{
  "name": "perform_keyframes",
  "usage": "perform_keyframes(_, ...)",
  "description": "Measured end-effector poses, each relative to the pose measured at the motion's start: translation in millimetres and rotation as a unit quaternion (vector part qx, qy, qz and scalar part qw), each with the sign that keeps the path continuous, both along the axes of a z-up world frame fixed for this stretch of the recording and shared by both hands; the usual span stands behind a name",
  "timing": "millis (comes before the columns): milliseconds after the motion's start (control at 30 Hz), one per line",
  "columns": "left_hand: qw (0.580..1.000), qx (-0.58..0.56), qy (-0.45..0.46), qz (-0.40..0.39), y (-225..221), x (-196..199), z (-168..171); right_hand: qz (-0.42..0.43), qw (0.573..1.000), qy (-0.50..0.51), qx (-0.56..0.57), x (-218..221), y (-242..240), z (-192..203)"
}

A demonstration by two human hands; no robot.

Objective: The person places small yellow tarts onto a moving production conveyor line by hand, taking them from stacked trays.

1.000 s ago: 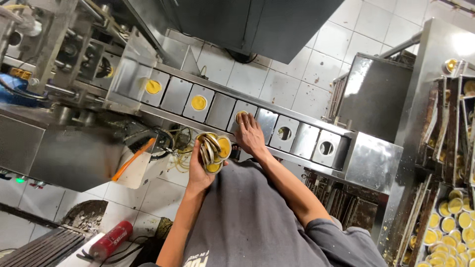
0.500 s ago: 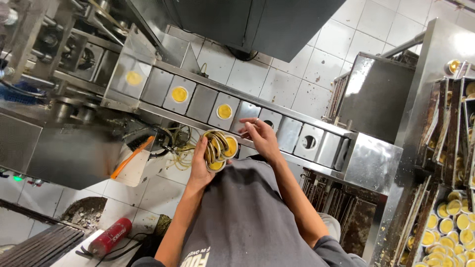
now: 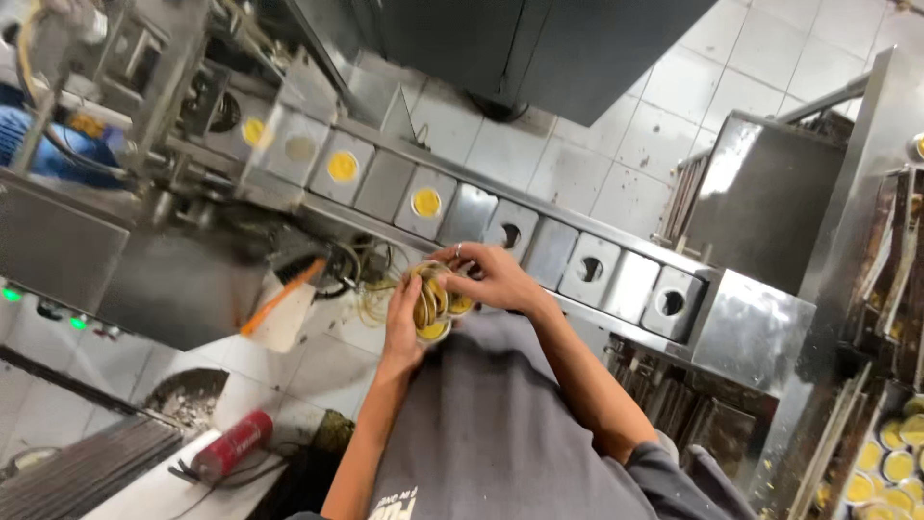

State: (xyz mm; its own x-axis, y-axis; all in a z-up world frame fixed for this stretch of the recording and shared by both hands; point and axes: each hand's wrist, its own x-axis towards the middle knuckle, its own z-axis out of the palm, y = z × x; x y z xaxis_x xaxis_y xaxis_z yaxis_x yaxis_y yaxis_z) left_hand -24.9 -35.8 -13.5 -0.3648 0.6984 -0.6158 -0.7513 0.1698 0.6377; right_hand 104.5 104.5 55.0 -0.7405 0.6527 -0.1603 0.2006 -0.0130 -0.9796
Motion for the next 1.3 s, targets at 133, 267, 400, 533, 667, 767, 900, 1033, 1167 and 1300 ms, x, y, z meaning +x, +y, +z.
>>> perform_keyframes(133,0.997,0.069,0.034,-0.007,2.2,2.5,-19.0,0.023,1.000,0.008,0.013,20.4,-3.3,-5.3)
perform_keyframes(267,0.994,0.102,0.000,-0.040,5.7,16.4,40.7,0.001,0.999,0.026,-0.024,44.0,-9.4,-11.5)
perform_keyframes(400,0.969,0.174,-0.075,-0.162,9.2,6.8,-18.2,-0.076,0.996,-0.025,-0.040,64.1,-20.7,-28.7)
perform_keyframes(533,0.954,0.179,-0.103,-0.216,23.1,14.9,-9.5,-0.142,0.984,-0.103,-0.023,70.6,-28.0,-18.2)
perform_keyframes(667,0.955,0.151,-0.094,-0.236,27.4,28.7,0.4,-0.207,0.973,-0.099,-0.012,92.0,-37.9,-48.0)
perform_keyframes(767,0.933,0.160,-0.120,-0.297,27.0,21.4,-21.2,-0.347,0.917,0.091,-0.174,87.6,-49.4,-62.4)
perform_keyframes(900,0.934,0.155,-0.132,-0.293,28.6,21.0,-32.1,-0.383,0.895,0.122,-0.195,90.7,-58.2,-71.1)
perform_keyframes(1033,0.939,0.140,-0.165,-0.267,26.9,17.2,-27.5,-0.392,0.887,0.151,-0.191,94.0,-46.7,-90.8)
perform_keyframes(1167,0.948,0.137,-0.163,-0.238,21.6,13.5,-18.9,-0.355,0.926,0.057,-0.115,80.4,-6.1,-136.7)
perform_keyframes(1300,0.953,0.141,-0.147,-0.223,13.1,6.5,-15.2,-0.299,0.948,-0.102,-0.047,49.7,29.8,-167.6)
